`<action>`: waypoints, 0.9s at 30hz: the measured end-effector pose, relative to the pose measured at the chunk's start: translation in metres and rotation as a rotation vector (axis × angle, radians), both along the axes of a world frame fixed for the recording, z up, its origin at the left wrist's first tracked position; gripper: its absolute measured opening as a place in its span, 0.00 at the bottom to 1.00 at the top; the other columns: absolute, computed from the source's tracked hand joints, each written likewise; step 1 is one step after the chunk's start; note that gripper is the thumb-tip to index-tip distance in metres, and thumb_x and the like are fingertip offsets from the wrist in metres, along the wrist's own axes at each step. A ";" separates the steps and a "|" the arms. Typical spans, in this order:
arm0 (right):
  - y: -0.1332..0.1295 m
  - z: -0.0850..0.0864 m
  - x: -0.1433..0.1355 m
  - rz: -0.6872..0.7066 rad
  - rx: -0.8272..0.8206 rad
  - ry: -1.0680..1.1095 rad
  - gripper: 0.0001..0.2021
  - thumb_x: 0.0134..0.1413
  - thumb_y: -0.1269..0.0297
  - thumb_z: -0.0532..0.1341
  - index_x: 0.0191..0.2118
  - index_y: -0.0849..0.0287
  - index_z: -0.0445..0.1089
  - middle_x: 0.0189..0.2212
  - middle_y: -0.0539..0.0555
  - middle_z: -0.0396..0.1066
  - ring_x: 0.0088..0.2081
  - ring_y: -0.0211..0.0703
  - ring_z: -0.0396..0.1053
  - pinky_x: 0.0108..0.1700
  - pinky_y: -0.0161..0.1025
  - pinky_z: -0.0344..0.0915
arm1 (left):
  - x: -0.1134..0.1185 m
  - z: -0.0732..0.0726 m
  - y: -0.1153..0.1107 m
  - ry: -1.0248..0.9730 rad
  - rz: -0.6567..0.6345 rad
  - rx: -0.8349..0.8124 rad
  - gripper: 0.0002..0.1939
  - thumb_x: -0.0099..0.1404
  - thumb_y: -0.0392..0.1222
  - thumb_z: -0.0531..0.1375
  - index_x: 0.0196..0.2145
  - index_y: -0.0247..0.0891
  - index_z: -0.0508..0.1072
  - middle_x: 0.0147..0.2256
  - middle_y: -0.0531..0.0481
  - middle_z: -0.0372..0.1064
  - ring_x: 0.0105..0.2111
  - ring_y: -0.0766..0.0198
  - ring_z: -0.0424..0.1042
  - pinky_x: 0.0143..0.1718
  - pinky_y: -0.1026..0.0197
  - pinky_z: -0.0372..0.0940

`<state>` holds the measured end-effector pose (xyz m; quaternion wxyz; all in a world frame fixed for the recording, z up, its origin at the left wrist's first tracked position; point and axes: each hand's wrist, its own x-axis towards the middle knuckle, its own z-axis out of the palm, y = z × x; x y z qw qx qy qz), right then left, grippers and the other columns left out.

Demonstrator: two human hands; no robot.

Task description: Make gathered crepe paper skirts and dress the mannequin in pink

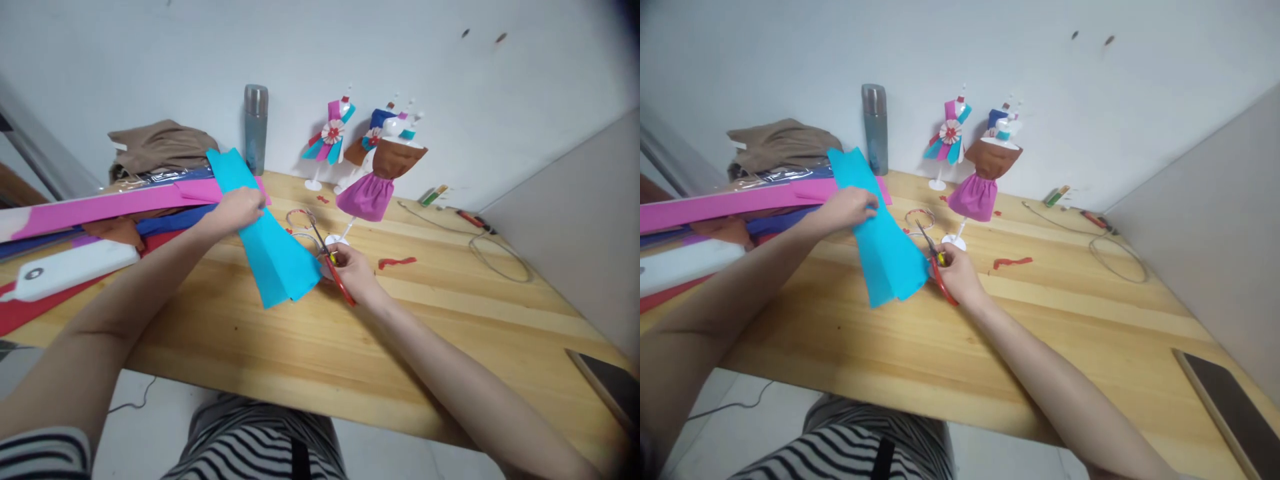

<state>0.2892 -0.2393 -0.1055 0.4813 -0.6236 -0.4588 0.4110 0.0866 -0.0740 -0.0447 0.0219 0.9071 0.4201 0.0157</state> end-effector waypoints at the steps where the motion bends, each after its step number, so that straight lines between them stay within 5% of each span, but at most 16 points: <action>1: 0.001 0.001 0.001 0.001 -0.001 0.010 0.14 0.32 0.64 0.65 0.30 0.56 0.64 0.22 0.45 0.64 0.21 0.34 0.59 0.23 0.35 0.58 | 0.002 0.000 -0.008 0.031 -0.017 -0.033 0.15 0.63 0.39 0.52 0.41 0.32 0.76 0.43 0.38 0.73 0.45 0.51 0.70 0.43 0.55 0.62; 7: -0.006 0.005 0.002 0.008 0.044 0.054 0.14 0.31 0.65 0.67 0.30 0.56 0.65 0.23 0.45 0.64 0.22 0.33 0.59 0.24 0.34 0.58 | 0.018 -0.009 -0.051 0.021 -0.094 -0.133 0.14 0.62 0.46 0.54 0.32 0.34 0.76 0.36 0.42 0.75 0.38 0.55 0.72 0.36 0.59 0.62; 14: -0.015 0.008 0.001 -0.110 0.087 0.266 0.19 0.33 0.64 0.69 0.36 0.54 0.66 0.22 0.43 0.62 0.21 0.33 0.61 0.24 0.35 0.63 | -0.004 -0.008 -0.011 -0.192 0.231 -0.048 0.18 0.67 0.45 0.49 0.40 0.29 0.72 0.41 0.32 0.72 0.43 0.47 0.71 0.39 0.53 0.64; 18: -0.015 0.009 -0.005 -0.171 0.073 0.307 0.19 0.33 0.63 0.69 0.36 0.53 0.66 0.24 0.44 0.62 0.22 0.33 0.63 0.22 0.35 0.63 | -0.014 -0.001 -0.017 -0.239 0.248 -0.242 0.20 0.69 0.49 0.49 0.31 0.32 0.71 0.30 0.40 0.73 0.30 0.60 0.72 0.30 0.60 0.65; 19: -0.014 0.009 -0.007 -0.188 0.073 0.318 0.20 0.32 0.62 0.70 0.36 0.53 0.66 0.25 0.44 0.62 0.22 0.33 0.63 0.22 0.34 0.63 | -0.013 0.001 -0.028 -0.248 0.200 -0.373 0.23 0.70 0.51 0.47 0.29 0.33 0.71 0.27 0.43 0.73 0.25 0.64 0.70 0.27 0.62 0.64; 22: -0.014 0.008 -0.014 -0.224 0.076 0.373 0.22 0.30 0.63 0.71 0.36 0.53 0.66 0.26 0.44 0.62 0.22 0.32 0.63 0.22 0.33 0.64 | -0.006 -0.003 -0.071 -0.406 -0.078 -1.139 0.29 0.70 0.59 0.44 0.29 0.34 0.72 0.27 0.43 0.74 0.21 0.65 0.69 0.24 0.61 0.63; 25: -0.018 0.011 -0.018 -0.218 0.069 0.479 0.23 0.29 0.64 0.72 0.36 0.54 0.66 0.25 0.43 0.63 0.23 0.32 0.63 0.24 0.32 0.66 | 0.006 -0.023 -0.115 -0.386 -0.244 -1.682 0.33 0.69 0.63 0.42 0.36 0.33 0.74 0.30 0.42 0.75 0.23 0.63 0.71 0.24 0.60 0.65; 27: -0.023 0.016 -0.019 -0.199 0.086 0.537 0.22 0.32 0.64 0.72 0.38 0.54 0.67 0.24 0.43 0.62 0.24 0.32 0.64 0.24 0.31 0.67 | 0.012 -0.044 -0.135 -0.525 -0.264 -1.993 0.36 0.61 0.72 0.49 0.42 0.34 0.72 0.32 0.43 0.75 0.24 0.62 0.74 0.23 0.62 0.65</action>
